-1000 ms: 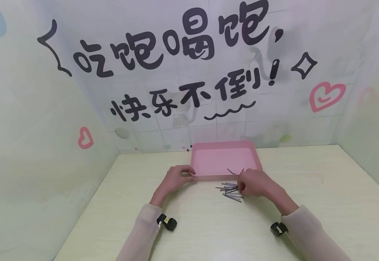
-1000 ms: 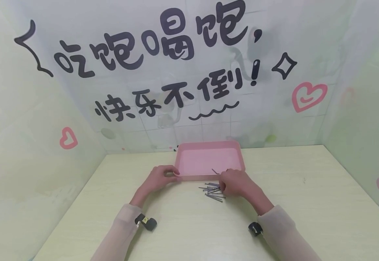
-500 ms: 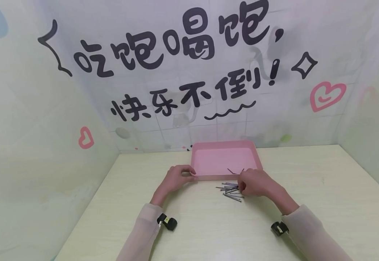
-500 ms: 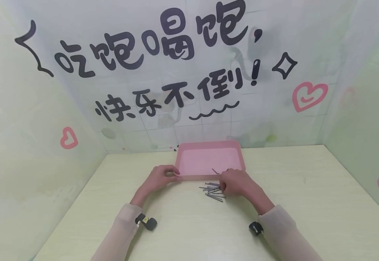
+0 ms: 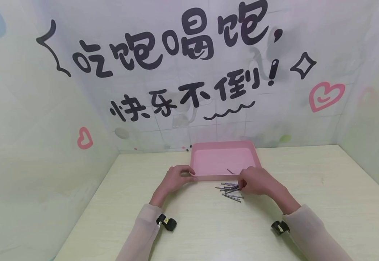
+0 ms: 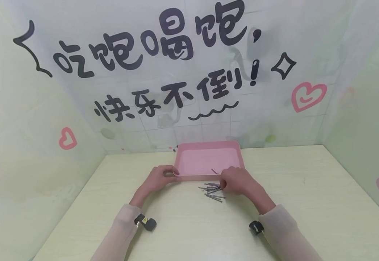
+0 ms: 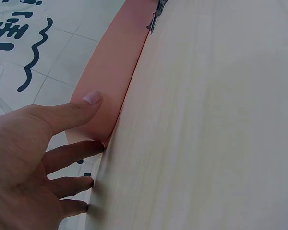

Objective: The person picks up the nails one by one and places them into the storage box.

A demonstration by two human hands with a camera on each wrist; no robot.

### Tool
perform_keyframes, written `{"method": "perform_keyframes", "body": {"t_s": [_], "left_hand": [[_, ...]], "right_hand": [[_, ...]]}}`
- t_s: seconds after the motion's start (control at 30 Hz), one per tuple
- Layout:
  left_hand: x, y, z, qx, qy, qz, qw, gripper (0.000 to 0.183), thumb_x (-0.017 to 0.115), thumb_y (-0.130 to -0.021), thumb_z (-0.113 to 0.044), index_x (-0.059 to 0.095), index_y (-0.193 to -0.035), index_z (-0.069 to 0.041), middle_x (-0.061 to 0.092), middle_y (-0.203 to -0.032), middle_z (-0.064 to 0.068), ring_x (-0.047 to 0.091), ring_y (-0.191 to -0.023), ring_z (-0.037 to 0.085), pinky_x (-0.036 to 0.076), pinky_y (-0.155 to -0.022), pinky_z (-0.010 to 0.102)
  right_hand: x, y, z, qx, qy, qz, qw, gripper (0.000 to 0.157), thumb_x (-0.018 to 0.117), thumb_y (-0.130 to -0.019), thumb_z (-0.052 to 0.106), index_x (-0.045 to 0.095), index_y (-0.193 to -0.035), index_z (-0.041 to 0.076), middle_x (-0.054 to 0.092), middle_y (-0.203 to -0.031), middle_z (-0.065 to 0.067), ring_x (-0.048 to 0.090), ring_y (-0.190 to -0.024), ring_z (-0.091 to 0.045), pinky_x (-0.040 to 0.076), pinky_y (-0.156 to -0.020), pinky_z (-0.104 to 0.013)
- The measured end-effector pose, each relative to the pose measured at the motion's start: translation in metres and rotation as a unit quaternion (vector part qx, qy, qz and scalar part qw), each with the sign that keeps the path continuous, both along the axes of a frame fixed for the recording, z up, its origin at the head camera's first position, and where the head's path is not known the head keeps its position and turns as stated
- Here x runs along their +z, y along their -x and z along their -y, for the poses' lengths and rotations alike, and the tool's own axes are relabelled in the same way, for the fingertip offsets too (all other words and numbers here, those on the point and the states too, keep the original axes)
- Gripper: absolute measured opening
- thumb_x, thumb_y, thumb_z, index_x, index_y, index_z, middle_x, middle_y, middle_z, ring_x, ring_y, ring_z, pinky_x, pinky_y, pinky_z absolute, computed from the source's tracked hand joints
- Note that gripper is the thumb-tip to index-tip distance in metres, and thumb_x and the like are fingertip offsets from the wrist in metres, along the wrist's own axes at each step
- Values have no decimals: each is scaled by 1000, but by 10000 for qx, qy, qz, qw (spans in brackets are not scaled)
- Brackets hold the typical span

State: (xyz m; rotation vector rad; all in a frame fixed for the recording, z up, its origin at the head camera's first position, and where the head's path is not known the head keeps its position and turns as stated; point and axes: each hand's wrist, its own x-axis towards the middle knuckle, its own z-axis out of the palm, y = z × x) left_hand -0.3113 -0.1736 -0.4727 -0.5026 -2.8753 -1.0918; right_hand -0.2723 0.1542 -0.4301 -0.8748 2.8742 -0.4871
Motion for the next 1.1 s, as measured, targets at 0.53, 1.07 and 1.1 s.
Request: {"method": "perform_keyframes", "body": {"t_s": [0.53,1.07,1.1], "left_hand": [[0,0,0,-28,-90,60,9999,10,82,-88,-29,77,-97,-27,79,-109,-6,67,-124,28,44,-113,56],[-1,-1,1,-40,-83,13,10000,12,82,-88,-31,78,-98,-25,79,-110,-6,66,-125,29,44,-112,57],[0,-1,0,-46,-82,8,10000,12,82,-88,-31,78,-98,-26,79,-110,-6,66,-125,29,44,-112,57]], "right_hand": [[3,1,0,-54,123,-340,9993,15,74,-85,6,75,-76,19,59,-67,12,49,-64,-8,40,-56,-24],[7,2,-1,-285,185,-637,9974,17,75,-86,8,70,-75,20,58,-68,9,49,-66,-9,39,-56,-26],[7,2,-1,-322,178,-648,9972,16,75,-86,9,70,-76,20,59,-68,9,49,-66,-9,39,-56,-26]]}}
